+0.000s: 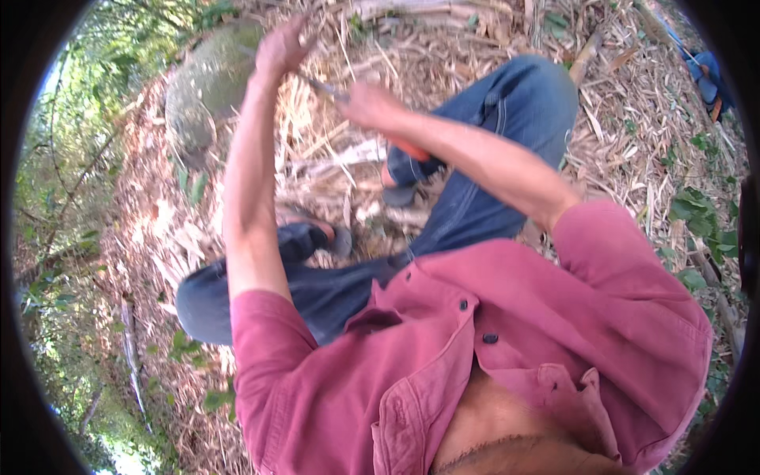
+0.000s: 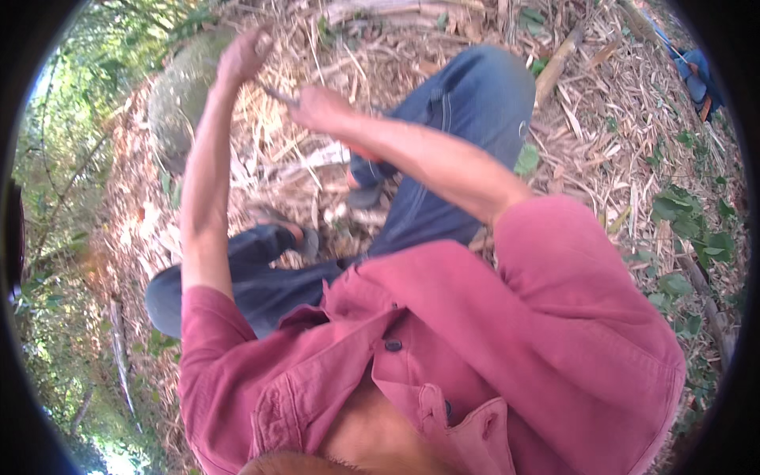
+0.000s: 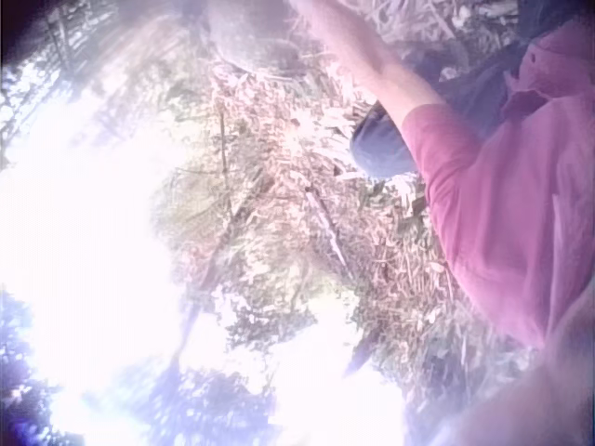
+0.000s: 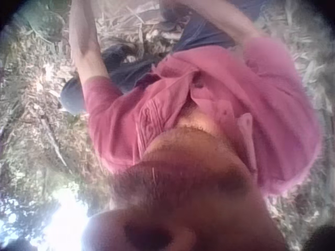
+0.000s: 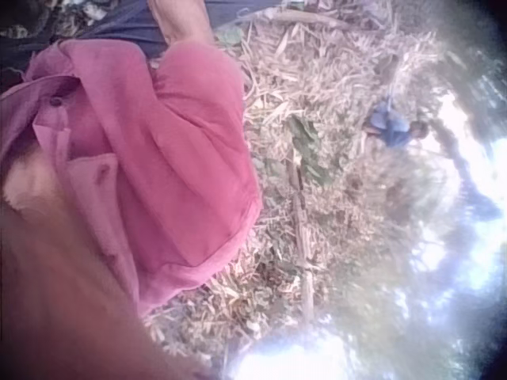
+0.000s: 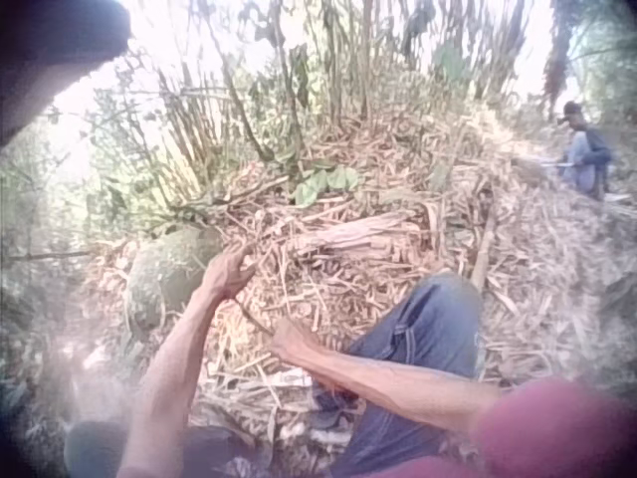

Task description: The person sits on the ground in a bamboo grove and uses a machete to shave a thin bamboo stick. They hold the stick in their left hand and repeatedly draw the blade down its length to smooth the surface, occasionally adjusting their grip.

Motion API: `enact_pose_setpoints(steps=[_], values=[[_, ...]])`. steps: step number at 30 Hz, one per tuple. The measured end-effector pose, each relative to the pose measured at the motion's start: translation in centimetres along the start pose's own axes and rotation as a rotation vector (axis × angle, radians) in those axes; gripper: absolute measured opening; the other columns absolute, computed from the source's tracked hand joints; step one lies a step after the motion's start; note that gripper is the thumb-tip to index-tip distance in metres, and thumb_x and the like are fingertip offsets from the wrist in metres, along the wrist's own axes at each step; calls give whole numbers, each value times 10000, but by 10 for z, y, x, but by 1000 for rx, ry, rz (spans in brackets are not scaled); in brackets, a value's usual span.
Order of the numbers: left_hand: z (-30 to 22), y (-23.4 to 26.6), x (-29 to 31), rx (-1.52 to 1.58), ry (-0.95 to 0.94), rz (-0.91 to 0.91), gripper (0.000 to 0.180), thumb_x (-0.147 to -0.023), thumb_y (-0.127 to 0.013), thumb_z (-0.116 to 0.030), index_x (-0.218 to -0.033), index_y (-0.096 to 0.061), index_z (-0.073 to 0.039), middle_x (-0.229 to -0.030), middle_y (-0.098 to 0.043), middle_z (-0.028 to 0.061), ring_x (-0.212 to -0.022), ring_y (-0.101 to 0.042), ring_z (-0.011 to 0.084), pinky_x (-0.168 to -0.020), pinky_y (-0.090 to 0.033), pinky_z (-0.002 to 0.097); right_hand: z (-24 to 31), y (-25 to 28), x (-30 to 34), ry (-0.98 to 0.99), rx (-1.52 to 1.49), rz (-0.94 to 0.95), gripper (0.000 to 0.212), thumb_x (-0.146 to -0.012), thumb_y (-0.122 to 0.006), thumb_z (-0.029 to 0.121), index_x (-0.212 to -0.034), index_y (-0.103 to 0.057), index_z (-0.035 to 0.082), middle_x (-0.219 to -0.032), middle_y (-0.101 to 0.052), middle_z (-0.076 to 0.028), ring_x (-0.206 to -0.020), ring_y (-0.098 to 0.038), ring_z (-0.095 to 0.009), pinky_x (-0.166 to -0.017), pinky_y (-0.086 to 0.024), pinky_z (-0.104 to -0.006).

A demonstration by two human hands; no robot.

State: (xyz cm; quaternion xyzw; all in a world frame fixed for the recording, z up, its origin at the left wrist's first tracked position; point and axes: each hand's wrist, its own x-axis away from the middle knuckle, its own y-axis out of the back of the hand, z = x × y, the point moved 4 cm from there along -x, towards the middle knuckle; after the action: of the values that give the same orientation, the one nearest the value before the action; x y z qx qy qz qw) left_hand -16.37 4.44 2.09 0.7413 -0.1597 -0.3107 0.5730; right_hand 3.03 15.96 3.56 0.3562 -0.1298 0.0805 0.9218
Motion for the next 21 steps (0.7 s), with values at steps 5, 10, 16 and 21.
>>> enact_pose_setpoints(steps=[5,10,16,21], values=[[-37,25,1,239,-24,-118,383,-895,-569,-299,-1271,-536,-232,-1180,-618,51,-1137,-548,267,-967,-436,423,-27,-9,-7,-33,68,-60,369,-820,-537,301,-741,-648,-43,-568,-592,-147,-495,-588,-249,-520,-482,-409],[-31,51,38,589,391,-588,255,-889,-592,-186,-1111,-613,-61,-1046,-658,75,-944,-627,188,-781,-513,336,-19,7,-14,-63,68,-24,330,-823,-537,266,-718,-588,-42,-638,-600,-133,-570,-591,-245,-524,-488,-395],[-72,29,94,742,388,-480,191,-854,-653,-174,-960,-665,-15,-803,-654,41,-709,-622,116,-647,-493,241,-15,12,-30,-64,138,-12,328,-818,-526,257,-779,-635,-49,-620,-627,-142,-565,-633,-262,-571,-523,-394],[-57,17,99,816,474,-386,189,-824,-712,-174,-967,-690,-51,-807,-665,36,-769,-629,110,-699,-497,257,-15,17,-47,154,411,-122,350,-807,-522,267,-842,-645,-59,-661,-650,-169,-613,-655,-315,-646,-535,-435]])
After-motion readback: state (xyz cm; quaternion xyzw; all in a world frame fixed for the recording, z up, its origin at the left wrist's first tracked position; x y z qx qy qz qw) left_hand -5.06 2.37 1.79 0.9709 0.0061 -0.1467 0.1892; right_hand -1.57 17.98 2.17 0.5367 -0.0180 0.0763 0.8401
